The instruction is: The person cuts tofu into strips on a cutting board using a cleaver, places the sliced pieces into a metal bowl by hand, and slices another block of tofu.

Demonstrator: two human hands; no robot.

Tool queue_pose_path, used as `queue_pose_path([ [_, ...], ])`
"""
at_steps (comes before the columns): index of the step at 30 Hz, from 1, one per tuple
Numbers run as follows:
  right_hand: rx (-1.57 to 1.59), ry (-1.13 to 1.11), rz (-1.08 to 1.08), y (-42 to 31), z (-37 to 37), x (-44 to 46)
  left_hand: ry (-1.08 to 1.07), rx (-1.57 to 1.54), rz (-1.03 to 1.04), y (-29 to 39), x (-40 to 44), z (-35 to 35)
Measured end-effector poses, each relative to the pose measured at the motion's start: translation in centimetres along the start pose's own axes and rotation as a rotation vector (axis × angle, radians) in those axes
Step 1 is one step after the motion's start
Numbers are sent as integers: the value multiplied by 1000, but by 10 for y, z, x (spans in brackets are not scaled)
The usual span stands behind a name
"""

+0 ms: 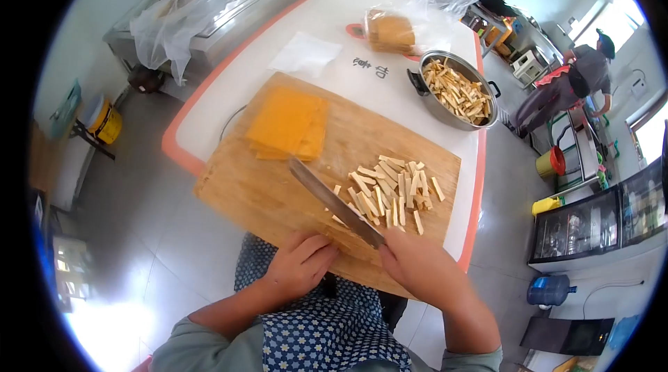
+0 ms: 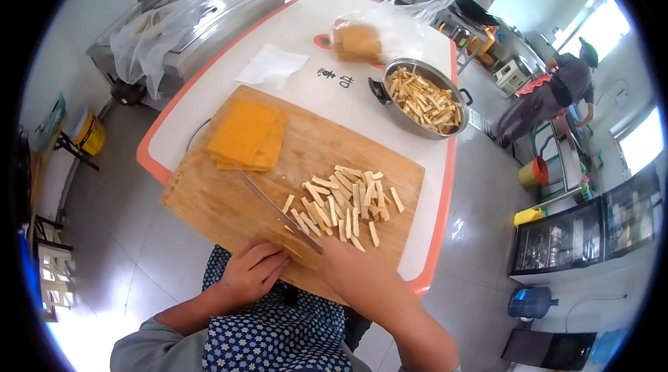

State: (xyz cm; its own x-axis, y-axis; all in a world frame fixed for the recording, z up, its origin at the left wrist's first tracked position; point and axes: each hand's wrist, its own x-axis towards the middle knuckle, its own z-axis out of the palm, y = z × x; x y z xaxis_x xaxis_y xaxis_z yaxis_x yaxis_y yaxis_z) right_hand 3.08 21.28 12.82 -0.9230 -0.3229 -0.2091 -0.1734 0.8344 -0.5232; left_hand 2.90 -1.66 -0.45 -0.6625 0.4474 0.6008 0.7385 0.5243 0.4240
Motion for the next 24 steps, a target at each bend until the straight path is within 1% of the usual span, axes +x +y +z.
queue_pose_path([
  [1, 5, -32, 88, -2, -3, -5, 0, -5, 23, 0, -1, -2],
  [5, -6, -40, 49, 1, 6, -26, 1, -23, 63, -4, -3, -1],
  [7, 16, -13, -46, 6, 14, -29, 7, -22, 76, -5, -1, -1],
  [8, 13, -20, -49, 5, 14, -30, 8, -17, 93, -5, 0, -2],
  [12, -25, -93, -8, 4, 9, -40, 16, -21, 72, -7, -4, -2],
  [14, -49, -141, 23, 5, 4, -42, 20, -32, 100, -9, -7, 0],
  [16, -90, -147, 44, 3, 1, -45, 9, -47, 86, -10, -6, -1],
  [19, -113, -216, 41, -2, 7, -25, -2, -47, 102, -11, -7, 0],
  [20, -109, -203, 42, -6, 12, -14, -3, -38, 120, -12, -7, 1],
  [21, -71, -149, -13, -11, 17, -2, -4, -32, 138, -12, -7, 1],
  [22, -35, -91, -71, -12, 20, 6, -9, -38, 96, -10, -7, 0],
  [23, -35, -70, -76, -12, 22, 10, -11, -42, 54, -9, -7, 0],
  [24, -18, -57, -76, -11, 23, 14, -7, -33, 69, -8, -7, 0],
])
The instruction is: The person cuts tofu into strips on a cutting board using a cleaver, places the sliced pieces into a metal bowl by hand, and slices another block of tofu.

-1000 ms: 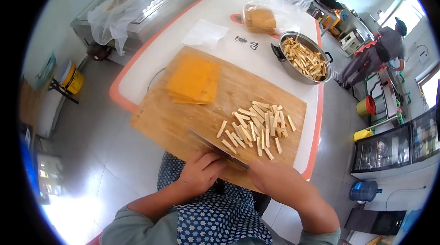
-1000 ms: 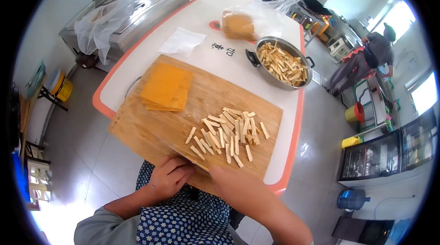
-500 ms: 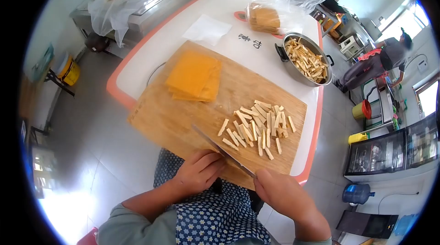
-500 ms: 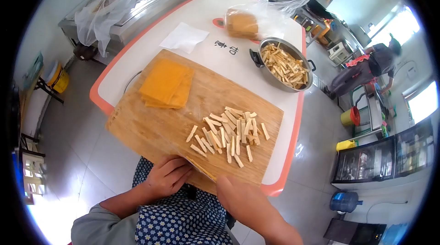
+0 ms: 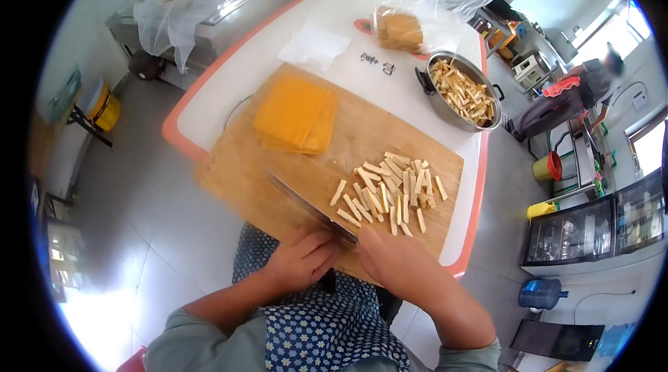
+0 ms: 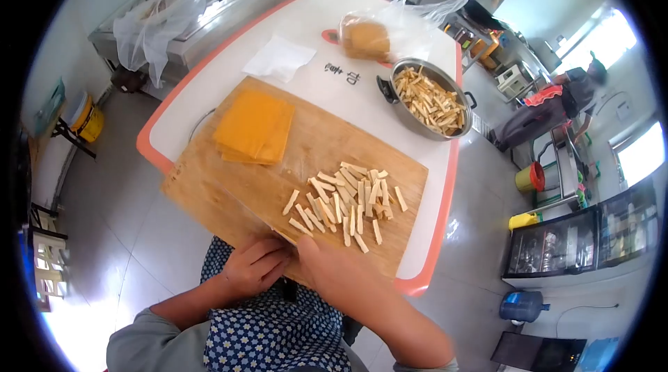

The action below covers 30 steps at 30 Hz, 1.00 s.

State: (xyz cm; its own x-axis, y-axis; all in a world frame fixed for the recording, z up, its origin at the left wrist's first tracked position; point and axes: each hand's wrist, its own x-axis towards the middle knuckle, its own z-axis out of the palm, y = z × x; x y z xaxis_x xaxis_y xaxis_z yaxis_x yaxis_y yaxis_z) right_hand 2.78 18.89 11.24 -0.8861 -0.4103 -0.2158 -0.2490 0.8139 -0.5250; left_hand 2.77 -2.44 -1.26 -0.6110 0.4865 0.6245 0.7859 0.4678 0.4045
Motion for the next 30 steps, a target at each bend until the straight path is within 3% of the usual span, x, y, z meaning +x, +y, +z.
queue_pose_path([
  [2, 1, 4, -22, 0, -6, 3, 62, -16, 5, -1, -1, 2],
  [4, 5, 19, 139, -2, -15, -12, 63, 2, 14, -1, -1, -2],
  [20, -78, -135, 135, 7, -18, -53, 94, 6, 47, -2, 0, -1],
  [25, 22, 12, -71, -1, 1, -8, 66, 14, 35, -2, -1, 2],
  [29, 5, 27, -50, -2, -14, 10, 89, -27, -22, 3, 0, -3],
  [30, 25, 39, 64, -1, -24, 5, 98, -16, -21, 3, 1, -8],
])
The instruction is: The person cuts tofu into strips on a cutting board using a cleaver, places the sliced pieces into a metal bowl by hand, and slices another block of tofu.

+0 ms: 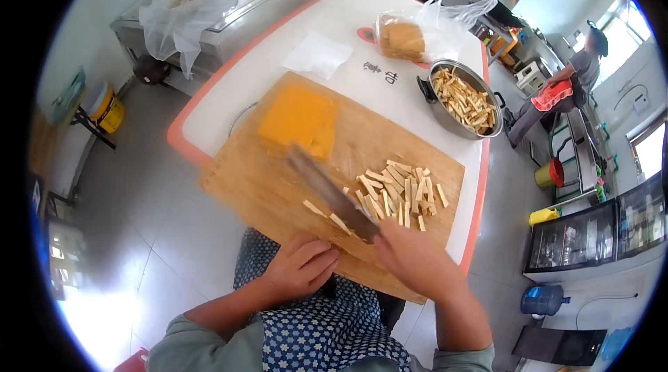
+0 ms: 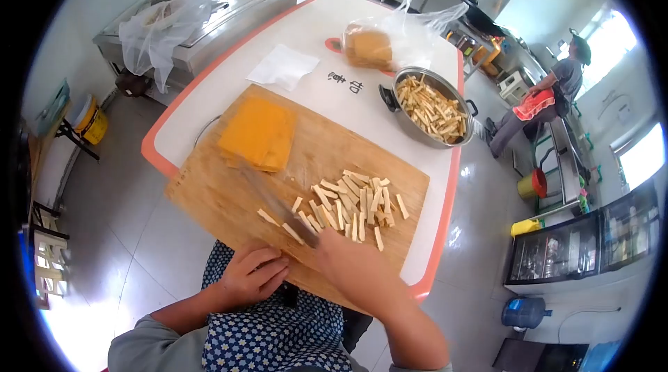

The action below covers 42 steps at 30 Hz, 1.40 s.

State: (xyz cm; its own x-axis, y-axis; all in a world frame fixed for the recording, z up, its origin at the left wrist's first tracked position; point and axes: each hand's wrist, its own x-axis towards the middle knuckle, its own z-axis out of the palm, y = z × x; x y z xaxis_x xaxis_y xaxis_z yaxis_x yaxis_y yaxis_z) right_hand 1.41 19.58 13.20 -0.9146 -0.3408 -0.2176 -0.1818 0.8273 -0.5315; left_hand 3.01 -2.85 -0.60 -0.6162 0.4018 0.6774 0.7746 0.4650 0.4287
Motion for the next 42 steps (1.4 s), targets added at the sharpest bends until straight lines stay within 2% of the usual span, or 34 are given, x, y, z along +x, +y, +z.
queue_pose_path([
  [1, 23, 8, 124, 3, -7, -6, -24, 23, 5, 3, 0, -7],
  [5, 31, 47, 56, 25, -10, -28, -133, 43, -30, 9, 8, -3],
  [10, 79, -46, 3, 28, 0, -33, -72, 135, -25, 5, 15, -8],
  [11, 66, -157, 105, 20, -3, -31, -42, 147, -64, 6, 9, -15],
  [12, 70, -144, 117, 17, 1, -26, -47, 137, -49, 6, 2, -22],
  [14, 124, -195, -43, 20, 9, -15, -32, 139, -119, 1, -5, -28],
  [18, 34, -227, 21, 34, 0, 4, 11, 90, -150, 10, -3, -33],
  [20, 89, -61, 61, 60, -2, 4, 31, 48, -114, 12, 0, -36],
  [21, 194, -132, 213, 56, -20, 0, 40, 52, -112, 11, 0, -36],
  [22, 191, -127, 210, 55, -29, -7, 42, 19, -104, 11, 1, -35],
  [24, 385, -152, 378, 56, -41, -19, 42, -23, -84, 10, 5, -32],
  [25, 384, -138, 386, 55, -40, -28, 50, -30, -92, 11, 8, -30],
  [28, 307, 103, 228, 56, -12, -57, 101, -46, -36, 15, 28, -26],
  [30, -96, 407, -61, 55, 19, -63, 129, -49, 29, 23, 51, -30],
  [31, -90, 425, -60, 49, 29, -65, 94, -37, 120, 29, 66, -34],
  [33, -353, 371, -30, 38, 41, -67, 55, -7, 231, 39, 90, -32],
  [35, -441, 421, -104, 42, 50, -66, -182, -29, 282, 39, 106, -23],
  [36, -538, 447, -169, 45, 54, -64, -183, -16, 290, 34, 112, -17],
  [38, -559, 441, -191, 47, 58, -64, -606, -179, 207, 19, 121, 1],
  [39, -585, 425, -206, 49, 60, -65, -607, -177, 207, 13, 128, 7],
  [41, -602, 467, -236, 54, 66, -62, -831, -294, 180, 2, 145, 18],
  [42, -620, 506, -264, 56, 68, -60, -831, -295, 186, -2, 150, 24],
])
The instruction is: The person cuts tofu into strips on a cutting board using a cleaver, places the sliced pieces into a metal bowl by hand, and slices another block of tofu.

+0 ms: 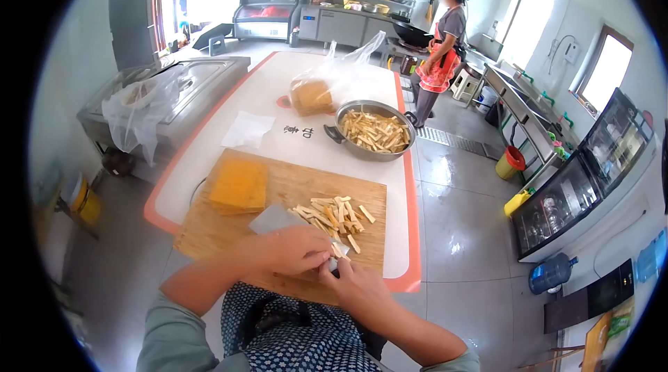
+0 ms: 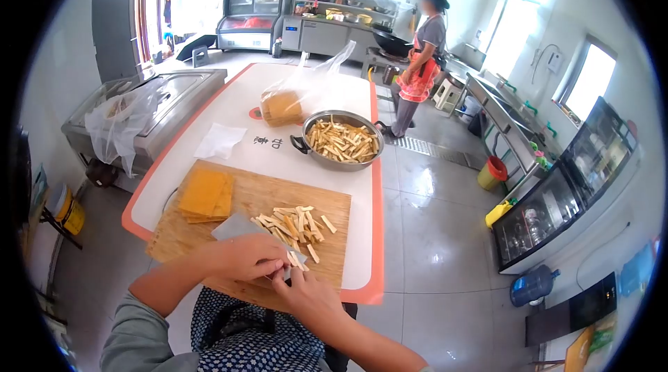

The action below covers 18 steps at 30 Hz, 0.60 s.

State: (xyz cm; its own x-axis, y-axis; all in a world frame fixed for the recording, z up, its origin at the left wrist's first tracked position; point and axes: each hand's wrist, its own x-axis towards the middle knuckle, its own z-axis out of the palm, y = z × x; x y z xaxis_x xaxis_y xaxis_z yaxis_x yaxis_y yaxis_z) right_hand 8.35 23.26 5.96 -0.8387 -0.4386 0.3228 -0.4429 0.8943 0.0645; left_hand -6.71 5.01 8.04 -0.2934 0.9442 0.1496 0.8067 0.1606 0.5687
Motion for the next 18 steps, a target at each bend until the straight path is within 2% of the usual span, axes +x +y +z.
queue_pose_path([
  [3, 67, -30, 43, -4, 3, 2, -116, -121, 7, -15, 16, 1],
  [6, 94, -13, 40, -8, -1, 8, -146, 5, -47, -26, 29, 6],
  [9, 117, -49, 37, -12, -3, 10, -81, 173, -51, -25, 34, -1],
  [10, 117, -53, 34, -11, -2, 9, 21, 206, -55, -13, 32, -14],
  [11, 240, -46, 120, -9, 2, 8, 122, 242, -55, 0, 28, -28],
  [13, 364, -46, 210, 0, -2, 3, 482, 154, 8, 34, 10, -61],
  [14, 578, -50, 315, 13, -12, -3, 485, 151, 8, 41, -1, -68],
  [15, 788, -52, 414, 28, -21, -9, 816, 40, -20, 43, -14, -72],
  [16, 821, 1, 476, 44, -17, -20, 1148, -75, -50, 43, -24, -74],
  [17, 857, 53, 536, 61, -14, -32, 1159, -68, -54, 34, -30, -62],
  [18, 1093, -59, 792, 74, -26, -37, 1056, 35, -255, 18, -34, -38],
])
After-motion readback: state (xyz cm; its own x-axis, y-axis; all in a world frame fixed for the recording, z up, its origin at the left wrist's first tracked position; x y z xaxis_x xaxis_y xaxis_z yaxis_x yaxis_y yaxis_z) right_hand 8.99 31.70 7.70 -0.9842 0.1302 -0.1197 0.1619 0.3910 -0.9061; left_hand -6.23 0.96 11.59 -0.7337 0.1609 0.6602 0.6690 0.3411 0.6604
